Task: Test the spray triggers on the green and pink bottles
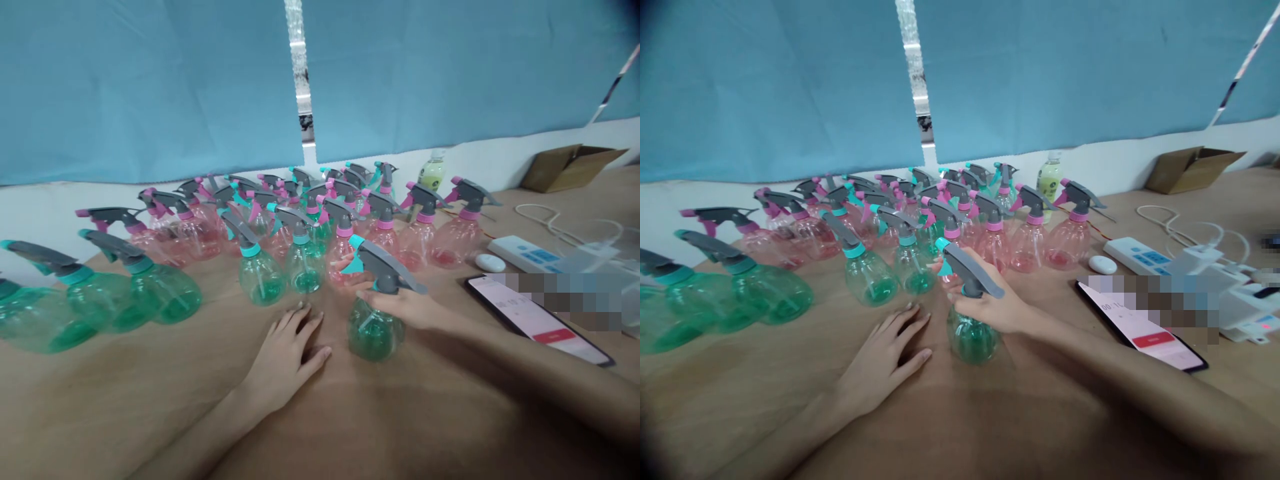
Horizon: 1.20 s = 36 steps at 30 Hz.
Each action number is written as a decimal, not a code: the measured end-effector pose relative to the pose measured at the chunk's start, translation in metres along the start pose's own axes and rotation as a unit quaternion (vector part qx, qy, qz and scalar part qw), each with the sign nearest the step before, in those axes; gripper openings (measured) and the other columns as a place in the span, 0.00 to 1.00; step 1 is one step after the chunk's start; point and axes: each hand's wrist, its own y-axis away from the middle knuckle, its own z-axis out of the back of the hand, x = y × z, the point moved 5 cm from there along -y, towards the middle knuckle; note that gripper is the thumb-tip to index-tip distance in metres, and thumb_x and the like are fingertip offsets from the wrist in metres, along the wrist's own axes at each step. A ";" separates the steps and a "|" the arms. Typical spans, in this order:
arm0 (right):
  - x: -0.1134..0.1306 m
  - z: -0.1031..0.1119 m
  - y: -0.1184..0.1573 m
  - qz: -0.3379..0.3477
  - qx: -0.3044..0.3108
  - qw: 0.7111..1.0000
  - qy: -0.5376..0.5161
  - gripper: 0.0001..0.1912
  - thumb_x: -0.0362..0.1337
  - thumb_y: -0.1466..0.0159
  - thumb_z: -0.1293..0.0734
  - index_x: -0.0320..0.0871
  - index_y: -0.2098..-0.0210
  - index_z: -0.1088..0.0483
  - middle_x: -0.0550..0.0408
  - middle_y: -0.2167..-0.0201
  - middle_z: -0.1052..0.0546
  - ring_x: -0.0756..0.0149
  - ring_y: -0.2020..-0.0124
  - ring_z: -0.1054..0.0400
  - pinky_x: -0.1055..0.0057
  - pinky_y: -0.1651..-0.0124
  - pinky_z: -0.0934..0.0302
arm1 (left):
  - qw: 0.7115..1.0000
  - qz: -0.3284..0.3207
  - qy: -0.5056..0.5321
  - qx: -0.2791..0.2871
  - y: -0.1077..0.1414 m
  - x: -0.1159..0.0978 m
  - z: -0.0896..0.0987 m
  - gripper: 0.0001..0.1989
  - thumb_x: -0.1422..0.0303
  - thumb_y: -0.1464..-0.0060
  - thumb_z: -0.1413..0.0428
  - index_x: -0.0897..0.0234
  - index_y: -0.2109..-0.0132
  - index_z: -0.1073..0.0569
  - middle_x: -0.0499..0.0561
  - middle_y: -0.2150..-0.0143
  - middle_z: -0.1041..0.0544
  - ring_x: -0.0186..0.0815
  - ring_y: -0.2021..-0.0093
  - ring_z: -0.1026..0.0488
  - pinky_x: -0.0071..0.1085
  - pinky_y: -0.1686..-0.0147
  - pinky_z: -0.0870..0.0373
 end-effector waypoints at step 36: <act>-0.002 -0.002 0.000 -0.022 -0.003 0.997 -0.080 0.18 0.30 0.48 0.39 0.49 0.57 0.39 0.56 0.58 0.27 0.66 0.66 0.30 0.69 0.64 0.36 | 1.000 0.001 0.005 -0.001 -0.001 0.000 -0.001 0.25 0.55 0.41 0.54 0.63 0.42 0.40 0.57 0.40 0.41 0.46 0.41 0.46 0.46 0.46 0.46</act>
